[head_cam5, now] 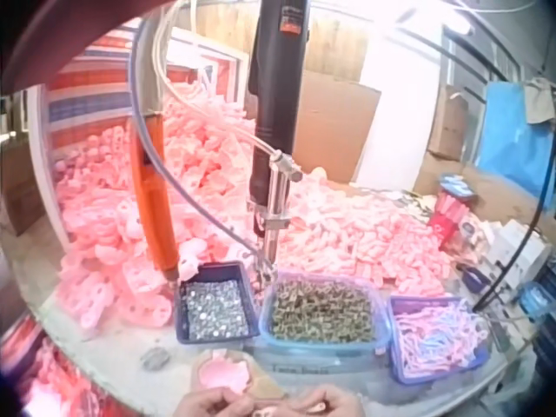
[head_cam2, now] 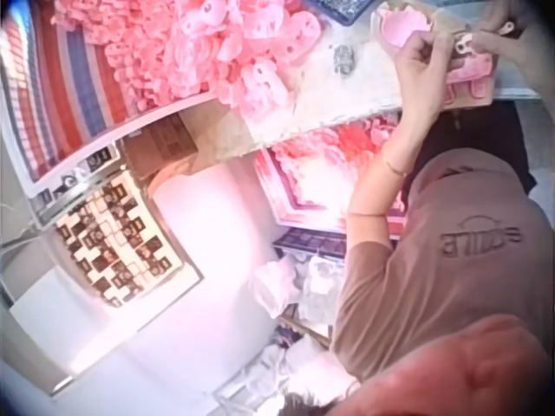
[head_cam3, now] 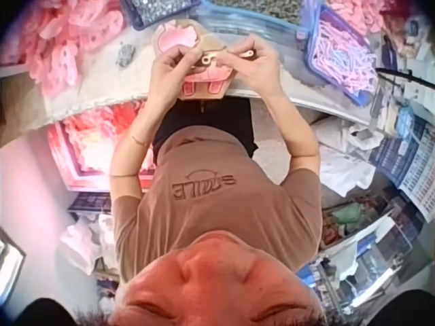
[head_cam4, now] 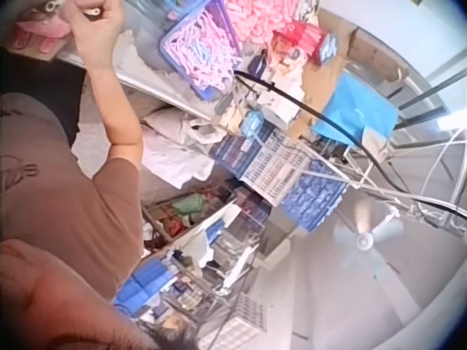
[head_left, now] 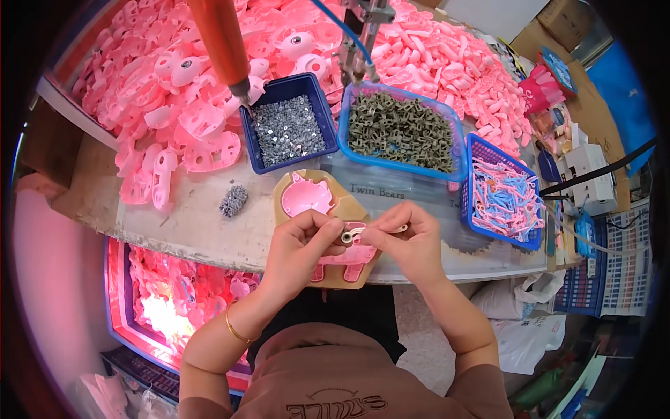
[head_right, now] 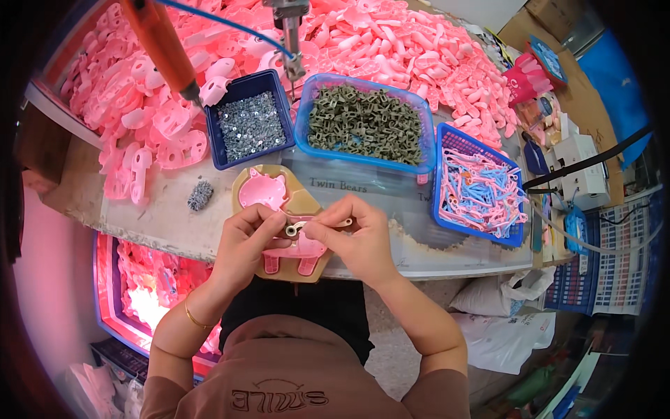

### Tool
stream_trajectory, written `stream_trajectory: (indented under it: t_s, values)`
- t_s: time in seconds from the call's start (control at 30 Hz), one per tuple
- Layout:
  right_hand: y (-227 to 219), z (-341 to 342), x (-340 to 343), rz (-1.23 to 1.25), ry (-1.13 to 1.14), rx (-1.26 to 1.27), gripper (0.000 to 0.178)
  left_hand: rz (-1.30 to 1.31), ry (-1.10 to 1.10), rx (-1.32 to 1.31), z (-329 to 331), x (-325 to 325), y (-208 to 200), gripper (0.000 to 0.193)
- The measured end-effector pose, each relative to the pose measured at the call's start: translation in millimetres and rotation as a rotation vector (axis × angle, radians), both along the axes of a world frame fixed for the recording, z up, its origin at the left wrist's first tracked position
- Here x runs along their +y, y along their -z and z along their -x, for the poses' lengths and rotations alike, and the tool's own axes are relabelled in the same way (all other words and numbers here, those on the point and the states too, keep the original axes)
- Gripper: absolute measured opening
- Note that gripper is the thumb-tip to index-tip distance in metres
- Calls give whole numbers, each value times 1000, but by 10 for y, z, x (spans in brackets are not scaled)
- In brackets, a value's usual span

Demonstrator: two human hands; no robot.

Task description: The person assembles toy bodies by placing plastic parts into a fixture, inserting internal linkages and components by hand, and securing them with screws using an electric screwdriver.

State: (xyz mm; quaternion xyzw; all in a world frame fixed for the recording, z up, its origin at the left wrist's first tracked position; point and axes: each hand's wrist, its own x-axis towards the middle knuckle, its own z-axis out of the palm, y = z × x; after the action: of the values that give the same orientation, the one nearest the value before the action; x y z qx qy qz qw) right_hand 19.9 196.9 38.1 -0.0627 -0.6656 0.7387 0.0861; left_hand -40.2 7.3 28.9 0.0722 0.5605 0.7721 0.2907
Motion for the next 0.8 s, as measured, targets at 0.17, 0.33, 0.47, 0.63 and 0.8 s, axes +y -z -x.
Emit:
stream_trajectory:
  t_s: [0.17, 0.33, 0.47, 0.63, 0.8]
  values:
    - [68, -78, -34, -203, 41, 236, 21, 4, 3, -49, -8, -13, -28, 17]
    - [-105, -16, 120, -199, -160, 14, 10, 32, 165, 55, 76, -88, -50, 21]
    - [-290, -3, 76, -616, -322, 81, 19, 113, 206, 128, 118, -113, -148, 23]
    - [-290, 67, 4, -1008, -265, 310, 18, 216, 216, 129, 162, -144, -214, 23]
    - [-109, 170, -126, -1054, -261, 301, 15, 421, -21, 409, 279, -312, -180, 25]
